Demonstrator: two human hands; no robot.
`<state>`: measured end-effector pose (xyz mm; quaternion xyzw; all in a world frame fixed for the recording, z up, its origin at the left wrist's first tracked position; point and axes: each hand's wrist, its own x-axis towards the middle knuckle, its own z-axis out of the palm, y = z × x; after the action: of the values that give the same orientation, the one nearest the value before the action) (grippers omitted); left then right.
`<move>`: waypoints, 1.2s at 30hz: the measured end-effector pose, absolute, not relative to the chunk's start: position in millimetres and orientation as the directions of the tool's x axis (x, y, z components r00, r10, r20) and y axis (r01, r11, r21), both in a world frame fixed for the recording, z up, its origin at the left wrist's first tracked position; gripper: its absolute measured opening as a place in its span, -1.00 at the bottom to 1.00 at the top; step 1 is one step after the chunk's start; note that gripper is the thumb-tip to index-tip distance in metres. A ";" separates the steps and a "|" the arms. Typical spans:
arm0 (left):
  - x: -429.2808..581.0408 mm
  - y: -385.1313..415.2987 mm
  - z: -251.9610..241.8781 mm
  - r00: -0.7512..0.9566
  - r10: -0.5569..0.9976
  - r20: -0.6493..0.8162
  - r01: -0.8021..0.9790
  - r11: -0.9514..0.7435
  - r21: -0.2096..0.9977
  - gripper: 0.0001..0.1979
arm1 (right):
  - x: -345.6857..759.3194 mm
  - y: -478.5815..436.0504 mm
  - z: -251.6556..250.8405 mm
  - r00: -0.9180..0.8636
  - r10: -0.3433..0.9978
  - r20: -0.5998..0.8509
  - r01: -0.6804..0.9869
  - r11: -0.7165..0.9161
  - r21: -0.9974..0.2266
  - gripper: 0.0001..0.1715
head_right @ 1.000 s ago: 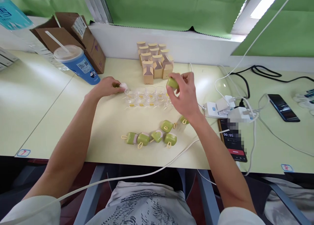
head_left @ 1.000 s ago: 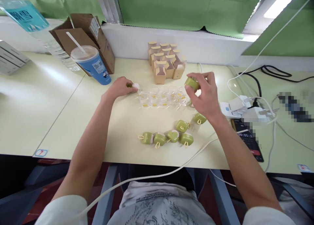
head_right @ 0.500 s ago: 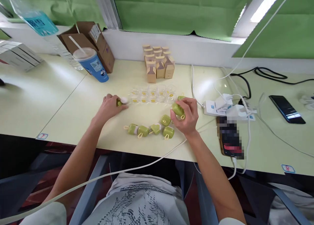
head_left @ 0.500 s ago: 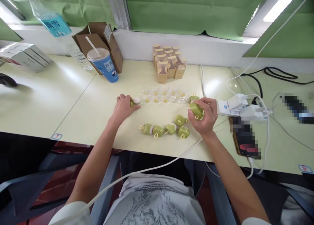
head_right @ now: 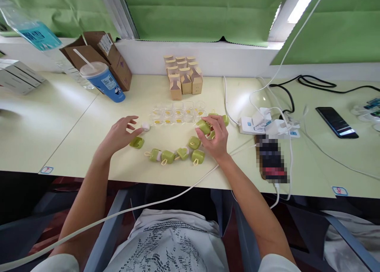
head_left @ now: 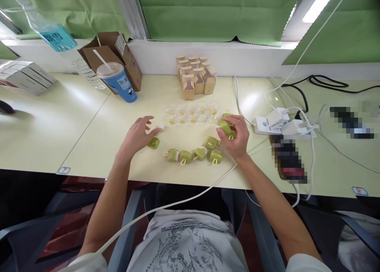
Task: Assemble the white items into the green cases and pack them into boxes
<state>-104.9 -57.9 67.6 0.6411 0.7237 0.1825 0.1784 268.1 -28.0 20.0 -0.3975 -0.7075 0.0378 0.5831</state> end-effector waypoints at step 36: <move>13.8 -0.2 40.5 0.551 0.584 0.595 0.599 -0.774 0.205 -0.62 | 223.6 -27.0 35.4 0.011 0.860 0.511 0.297 0.485 -0.823 -0.75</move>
<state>13.8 -0.2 40.5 0.8807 0.3359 0.3338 -0.0112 223.6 -27.0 35.4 -0.4403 -0.6565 0.2521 0.5582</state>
